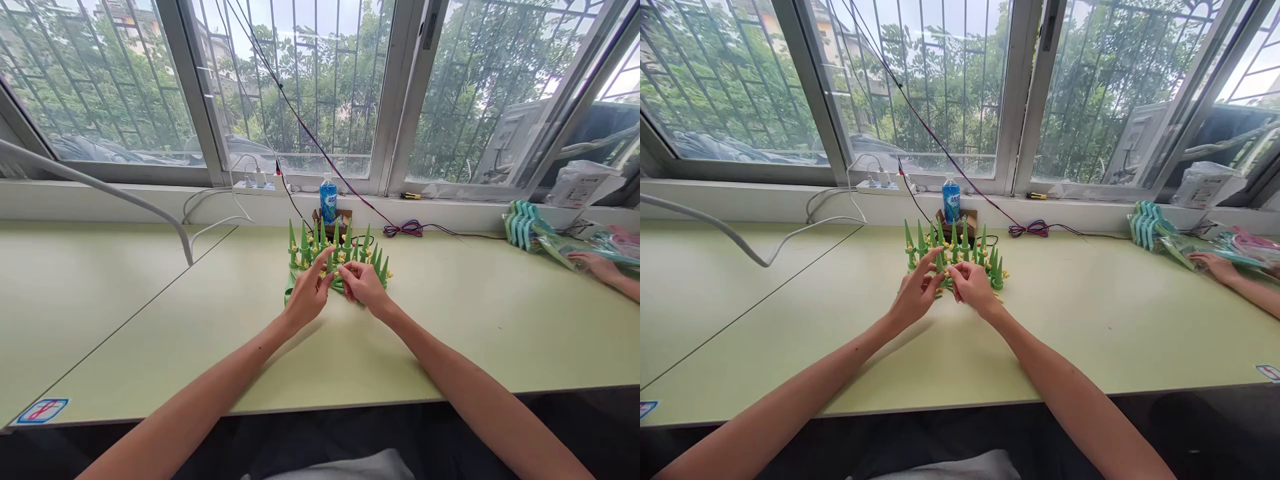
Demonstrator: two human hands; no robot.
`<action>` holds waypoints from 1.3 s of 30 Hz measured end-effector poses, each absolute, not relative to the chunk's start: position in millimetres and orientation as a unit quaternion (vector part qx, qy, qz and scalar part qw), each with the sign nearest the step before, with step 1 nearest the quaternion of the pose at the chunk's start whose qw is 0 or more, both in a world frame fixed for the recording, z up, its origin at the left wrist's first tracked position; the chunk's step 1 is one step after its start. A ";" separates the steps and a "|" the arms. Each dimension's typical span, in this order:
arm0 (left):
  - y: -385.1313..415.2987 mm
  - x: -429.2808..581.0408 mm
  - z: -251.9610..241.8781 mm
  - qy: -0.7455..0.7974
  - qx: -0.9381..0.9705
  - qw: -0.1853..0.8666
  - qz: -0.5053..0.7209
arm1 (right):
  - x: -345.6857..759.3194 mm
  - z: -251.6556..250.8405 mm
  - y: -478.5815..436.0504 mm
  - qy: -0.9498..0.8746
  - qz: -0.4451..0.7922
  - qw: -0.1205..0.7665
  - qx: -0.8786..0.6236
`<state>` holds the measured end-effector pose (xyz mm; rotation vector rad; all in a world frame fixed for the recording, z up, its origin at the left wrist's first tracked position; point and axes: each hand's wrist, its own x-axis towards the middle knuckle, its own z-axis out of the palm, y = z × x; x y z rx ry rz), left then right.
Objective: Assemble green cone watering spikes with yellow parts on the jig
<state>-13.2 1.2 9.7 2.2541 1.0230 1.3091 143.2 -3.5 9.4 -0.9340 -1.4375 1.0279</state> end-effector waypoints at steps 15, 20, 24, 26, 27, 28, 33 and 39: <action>5.5 -11.0 7.9 0.378 0.767 0.245 0.456 | 142.1 4.5 -2.3 -0.613 0.430 0.532 -0.396; 4.8 -11.1 11.1 0.378 0.757 0.264 0.463 | 141.7 3.3 -3.1 -0.615 0.432 0.523 -0.402; 4.4 -11.3 12.9 0.373 0.748 0.289 0.467 | 141.8 2.9 -3.2 -0.616 0.437 0.522 -0.396; 3.9 -11.7 12.8 0.367 0.743 0.304 0.469 | 142.0 2.3 -2.9 -0.617 0.439 0.522 -0.391; 3.6 -12.0 12.5 0.364 0.741 0.310 0.471 | 142.2 2.0 -2.8 -0.619 0.440 0.521 -0.390; 3.3 -12.2 12.3 0.361 0.740 0.315 0.473 | 142.4 1.8 -2.7 -0.620 0.440 0.520 -0.388; 2.7 -12.1 11.9 0.358 0.734 0.320 0.481 | 142.2 1.7 -3.9 -0.629 0.438 0.522 -0.376; 3.5 -11.2 11.1 0.358 0.724 0.332 0.488 | 139.5 1.0 -4.5 -0.634 0.425 0.528 -0.372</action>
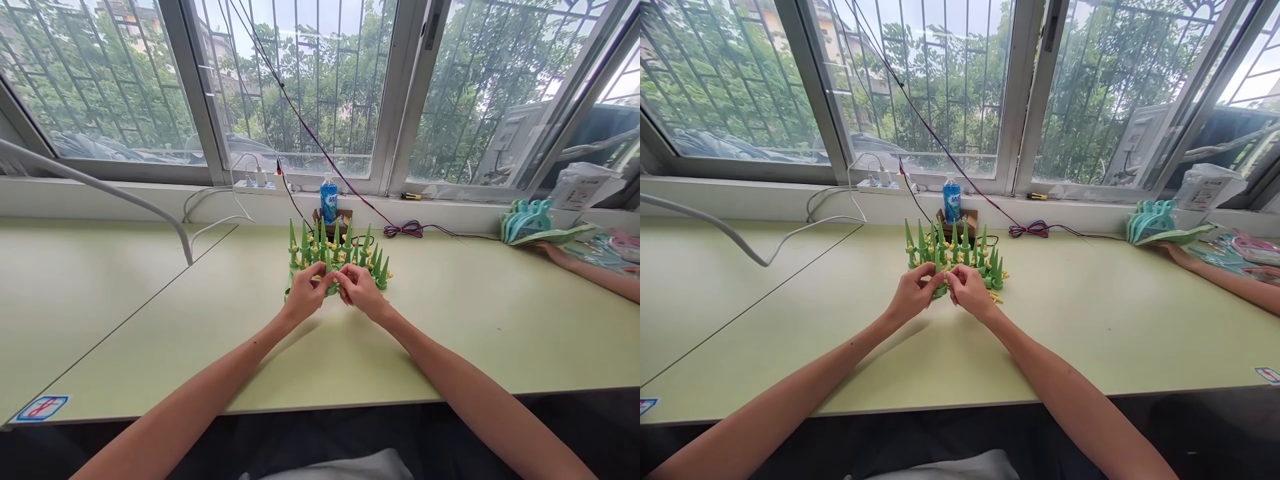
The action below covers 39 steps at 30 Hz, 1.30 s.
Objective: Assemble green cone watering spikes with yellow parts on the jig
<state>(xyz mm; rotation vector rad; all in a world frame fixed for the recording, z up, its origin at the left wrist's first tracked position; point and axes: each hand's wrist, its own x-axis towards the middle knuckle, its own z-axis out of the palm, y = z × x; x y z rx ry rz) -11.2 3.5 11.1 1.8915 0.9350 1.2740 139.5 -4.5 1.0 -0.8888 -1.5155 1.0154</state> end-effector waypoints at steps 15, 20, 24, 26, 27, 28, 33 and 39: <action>4.5 -9.7 12.2 0.372 0.689 0.387 0.486 | 139.8 0.9 -6.9 -0.664 0.370 0.515 -0.396; 2.7 -11.6 16.0 0.371 0.649 0.477 0.462 | 140.1 2.5 -9.2 -0.682 0.340 0.513 -0.396; 3.3 -14.8 18.6 0.370 0.605 0.561 0.428 | 140.5 4.0 -12.1 -0.700 0.315 0.505 -0.395; 4.9 -16.6 19.5 0.376 0.579 0.597 0.407 | 140.6 4.6 -13.3 -0.709 0.306 0.497 -0.397; 5.9 -17.5 19.7 0.379 0.568 0.612 0.398 | 140.7 4.8 -13.7 -0.712 0.304 0.494 -0.396; 6.9 -18.4 19.8 0.380 0.559 0.626 0.389 | 140.7 4.8 -13.9 -0.715 0.303 0.491 -0.396; 9.0 -20.5 18.9 0.384 0.543 0.652 0.365 | 140.2 2.8 -12.8 -0.721 0.296 0.486 -0.395; 6.9 -17.3 16.8 0.387 0.577 0.598 0.400 | 136.8 0.8 -11.3 -0.710 0.286 0.491 -0.417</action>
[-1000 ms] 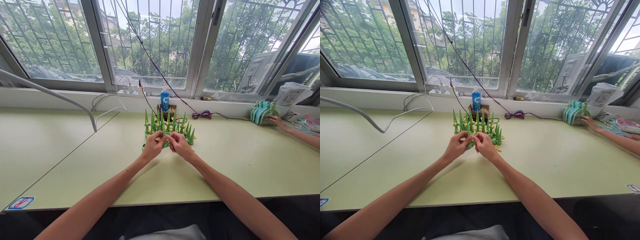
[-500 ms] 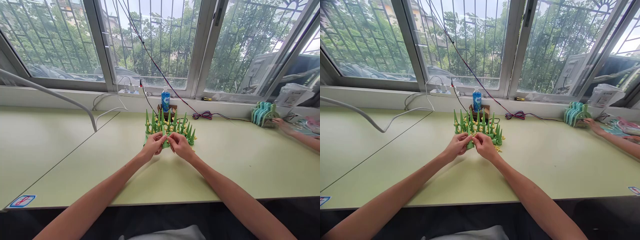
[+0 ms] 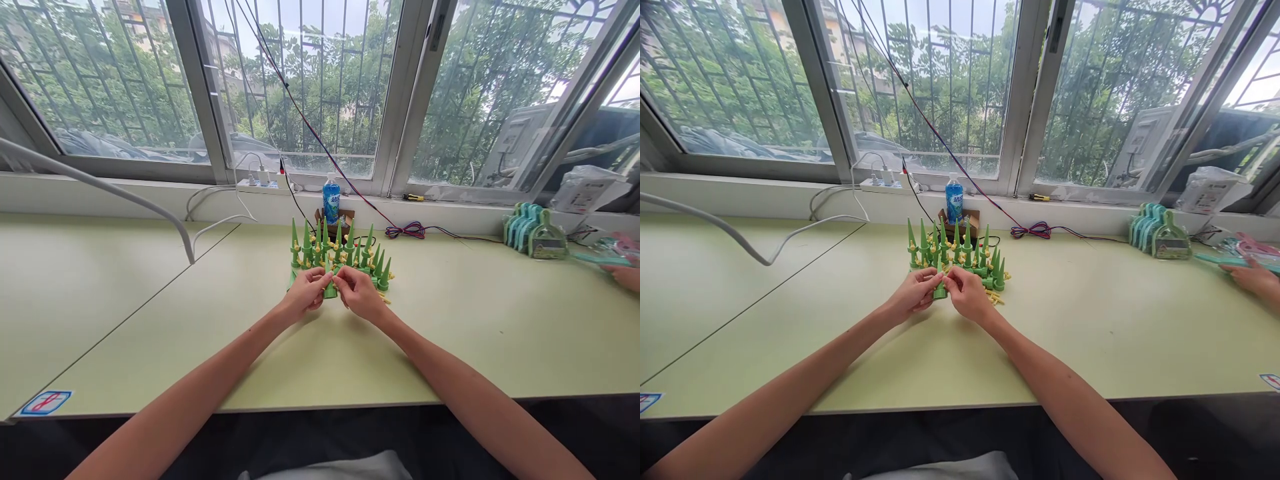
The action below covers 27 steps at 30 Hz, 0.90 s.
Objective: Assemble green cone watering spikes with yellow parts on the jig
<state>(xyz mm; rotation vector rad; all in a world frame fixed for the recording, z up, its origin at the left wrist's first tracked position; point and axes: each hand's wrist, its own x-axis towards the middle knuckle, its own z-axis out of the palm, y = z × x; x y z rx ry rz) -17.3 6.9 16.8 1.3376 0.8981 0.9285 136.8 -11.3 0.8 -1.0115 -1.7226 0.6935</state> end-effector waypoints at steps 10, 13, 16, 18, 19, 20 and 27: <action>7.4 -16.7 11.9 0.385 0.618 0.540 0.424 | 135.2 2.3 -11.5 -0.700 0.280 0.495 -0.432; 5.7 -16.8 12.8 0.381 0.626 0.526 0.430 | 134.8 2.9 -11.8 -0.695 0.283 0.499 -0.433; 4.3 -16.6 13.6 0.382 0.643 0.499 0.437 | 134.4 2.6 -11.7 -0.691 0.288 0.503 -0.432; 3.9 -16.3 13.6 0.383 0.653 0.479 0.443 | 134.1 2.3 -11.5 -0.688 0.297 0.504 -0.429; 3.9 -16.2 13.5 0.383 0.658 0.470 0.447 | 133.9 2.3 -11.5 -0.687 0.303 0.504 -0.427; 3.9 -16.0 13.2 0.383 0.661 0.463 0.450 | 133.6 2.5 -11.7 -0.685 0.308 0.505 -0.425; 3.4 -14.8 12.0 0.375 0.671 0.439 0.464 | 132.7 5.1 -13.8 -0.679 0.320 0.504 -0.428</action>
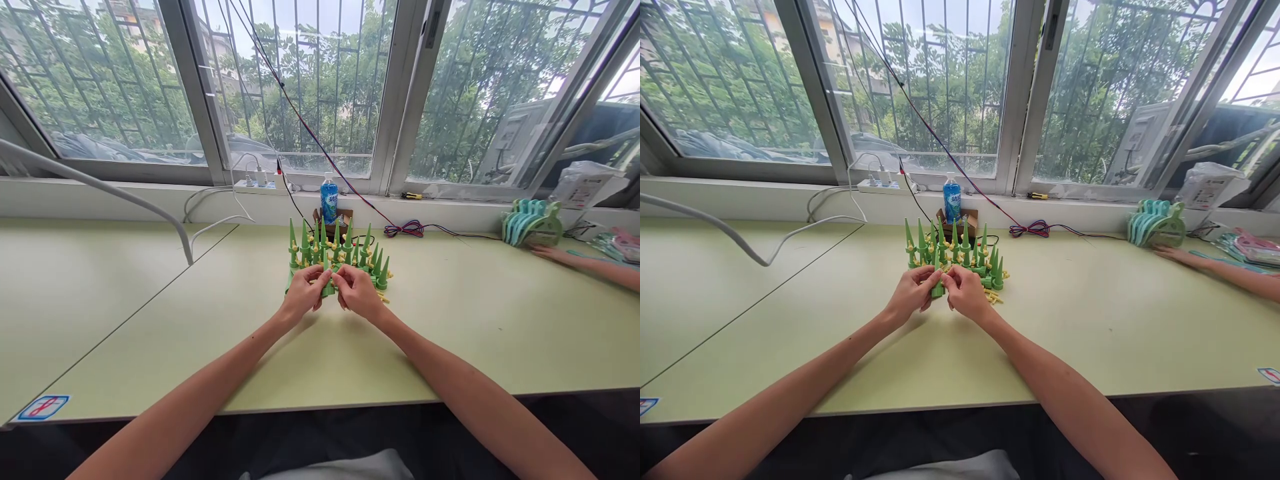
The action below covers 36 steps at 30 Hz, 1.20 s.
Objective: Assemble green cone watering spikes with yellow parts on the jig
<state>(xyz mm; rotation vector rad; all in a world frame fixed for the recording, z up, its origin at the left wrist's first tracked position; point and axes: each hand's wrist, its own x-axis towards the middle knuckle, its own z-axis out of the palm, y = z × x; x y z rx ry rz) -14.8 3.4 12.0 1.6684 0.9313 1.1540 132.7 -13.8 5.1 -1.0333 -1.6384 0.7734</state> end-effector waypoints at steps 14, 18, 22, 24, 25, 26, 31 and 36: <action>4.0 -15.1 11.7 0.381 0.662 0.465 0.447 | 132.8 0.6 -11.0 -0.714 0.192 0.509 -0.440; 4.3 -14.8 11.2 0.378 0.655 0.483 0.441 | 133.2 -0.7 -9.4 -0.718 0.179 0.511 -0.437; 3.6 -14.7 11.3 0.376 0.661 0.474 0.443 | 133.2 -1.4 -8.7 -0.718 0.170 0.511 -0.440; 2.7 -14.5 11.7 0.379 0.667 0.461 0.445 | 132.9 -1.2 -8.7 -0.718 0.166 0.512 -0.442; 2.3 -14.2 11.9 0.381 0.670 0.454 0.447 | 132.7 -1.0 -8.7 -0.717 0.165 0.512 -0.443; 1.8 -14.0 12.2 0.382 0.673 0.446 0.449 | 132.6 -0.8 -8.8 -0.716 0.165 0.513 -0.444; 0.4 -12.6 12.5 0.379 0.686 0.411 0.465 | 132.0 1.1 -9.4 -0.708 0.171 0.515 -0.452; 0.9 -12.6 10.1 0.373 0.699 0.376 0.480 | 131.8 3.6 -10.6 -0.692 0.212 0.509 -0.466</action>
